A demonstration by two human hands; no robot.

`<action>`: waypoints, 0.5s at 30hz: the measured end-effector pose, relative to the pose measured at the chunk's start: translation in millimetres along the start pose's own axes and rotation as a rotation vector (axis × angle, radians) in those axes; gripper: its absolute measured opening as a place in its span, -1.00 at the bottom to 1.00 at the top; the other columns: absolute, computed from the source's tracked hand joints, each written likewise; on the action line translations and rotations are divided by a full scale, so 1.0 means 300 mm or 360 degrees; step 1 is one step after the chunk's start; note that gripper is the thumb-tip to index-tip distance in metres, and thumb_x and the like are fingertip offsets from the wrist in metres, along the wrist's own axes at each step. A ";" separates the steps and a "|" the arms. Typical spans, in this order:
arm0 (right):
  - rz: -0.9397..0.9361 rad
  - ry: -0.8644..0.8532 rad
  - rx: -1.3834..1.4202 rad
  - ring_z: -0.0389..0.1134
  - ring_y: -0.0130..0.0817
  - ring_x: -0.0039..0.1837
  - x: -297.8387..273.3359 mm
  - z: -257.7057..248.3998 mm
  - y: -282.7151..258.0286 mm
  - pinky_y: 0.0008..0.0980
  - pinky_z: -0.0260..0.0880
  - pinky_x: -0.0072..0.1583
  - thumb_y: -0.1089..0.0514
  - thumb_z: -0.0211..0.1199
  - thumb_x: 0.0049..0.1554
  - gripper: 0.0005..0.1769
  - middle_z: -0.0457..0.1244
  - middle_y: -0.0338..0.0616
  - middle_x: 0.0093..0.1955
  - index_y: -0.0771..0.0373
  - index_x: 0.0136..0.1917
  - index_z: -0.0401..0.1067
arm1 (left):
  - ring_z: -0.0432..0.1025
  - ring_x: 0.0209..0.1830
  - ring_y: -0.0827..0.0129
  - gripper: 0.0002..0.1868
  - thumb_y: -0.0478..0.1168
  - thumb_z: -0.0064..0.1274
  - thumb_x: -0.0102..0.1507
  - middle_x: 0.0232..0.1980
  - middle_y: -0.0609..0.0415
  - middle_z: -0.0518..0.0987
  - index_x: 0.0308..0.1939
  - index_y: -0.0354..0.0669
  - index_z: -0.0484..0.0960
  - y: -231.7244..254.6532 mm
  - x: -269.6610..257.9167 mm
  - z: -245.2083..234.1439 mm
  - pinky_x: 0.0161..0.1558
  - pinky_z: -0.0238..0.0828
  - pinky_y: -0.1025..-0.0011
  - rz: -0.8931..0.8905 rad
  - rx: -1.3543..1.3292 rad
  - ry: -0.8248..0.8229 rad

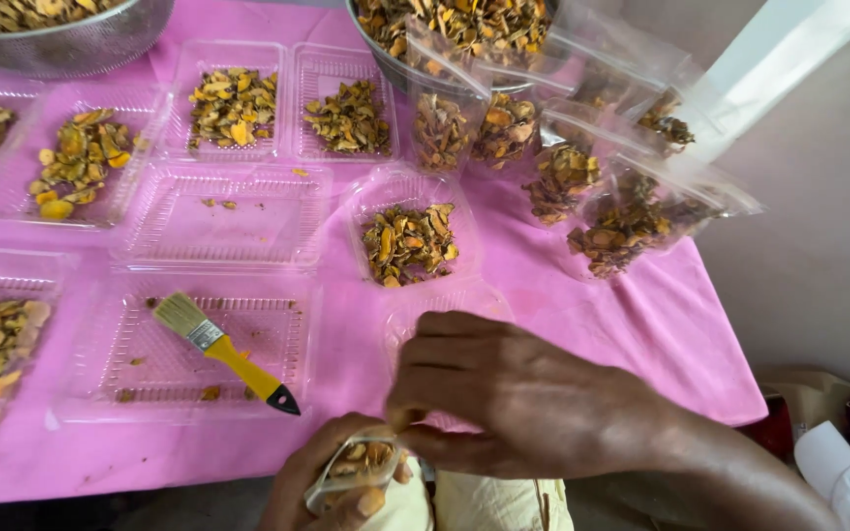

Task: Portioning dried tea leaves or herbs into plastic containers and bags on a table.

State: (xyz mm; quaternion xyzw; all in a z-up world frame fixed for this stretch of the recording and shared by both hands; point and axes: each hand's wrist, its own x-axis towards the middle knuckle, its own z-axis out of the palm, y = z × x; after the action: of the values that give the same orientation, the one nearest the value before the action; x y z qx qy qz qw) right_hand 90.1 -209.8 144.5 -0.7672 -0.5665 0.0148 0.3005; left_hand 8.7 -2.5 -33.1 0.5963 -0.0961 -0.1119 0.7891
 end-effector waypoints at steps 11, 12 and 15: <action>-0.0111 -0.0033 -0.0142 0.25 -0.07 -0.02 -0.060 0.018 -0.230 -0.14 0.26 0.09 0.03 -0.04 0.37 -0.66 0.34 -0.06 -0.01 0.32 0.07 0.45 | 0.46 -0.37 0.45 -0.29 0.21 0.15 0.21 -0.29 0.00 0.68 0.11 -0.40 0.63 0.133 -0.132 0.113 -0.37 0.34 0.47 0.0436 0.0034 0.0040; -0.0145 -0.0059 -0.0112 0.30 -0.03 -0.02 -0.074 0.025 -0.249 -0.13 0.30 0.10 0.09 -0.03 0.38 -0.69 0.34 0.00 0.01 0.35 0.11 0.43 | 0.54 -0.22 0.41 -0.28 0.27 0.05 0.23 -0.17 0.01 0.72 0.13 -0.33 0.63 0.164 -0.152 0.138 -0.24 0.44 0.44 0.0426 0.0163 0.0068; -0.0125 -0.0125 -0.0165 0.35 -0.02 -0.08 -0.131 0.052 -0.291 -0.12 0.34 -0.01 0.11 -0.01 0.38 -0.72 0.33 0.01 -0.01 0.32 0.14 0.42 | 0.65 -0.05 0.38 -0.27 0.33 -0.05 0.24 -0.01 0.02 0.78 0.18 -0.20 0.62 0.155 -0.198 0.180 -0.06 0.56 0.41 0.0387 0.0299 0.0117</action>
State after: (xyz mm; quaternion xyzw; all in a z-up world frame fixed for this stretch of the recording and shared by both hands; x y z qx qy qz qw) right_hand -4.9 -221.8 160.8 -0.7577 -0.6076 0.0036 0.2381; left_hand -60.7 -22.5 25.3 0.6551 -0.1488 0.0157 0.7405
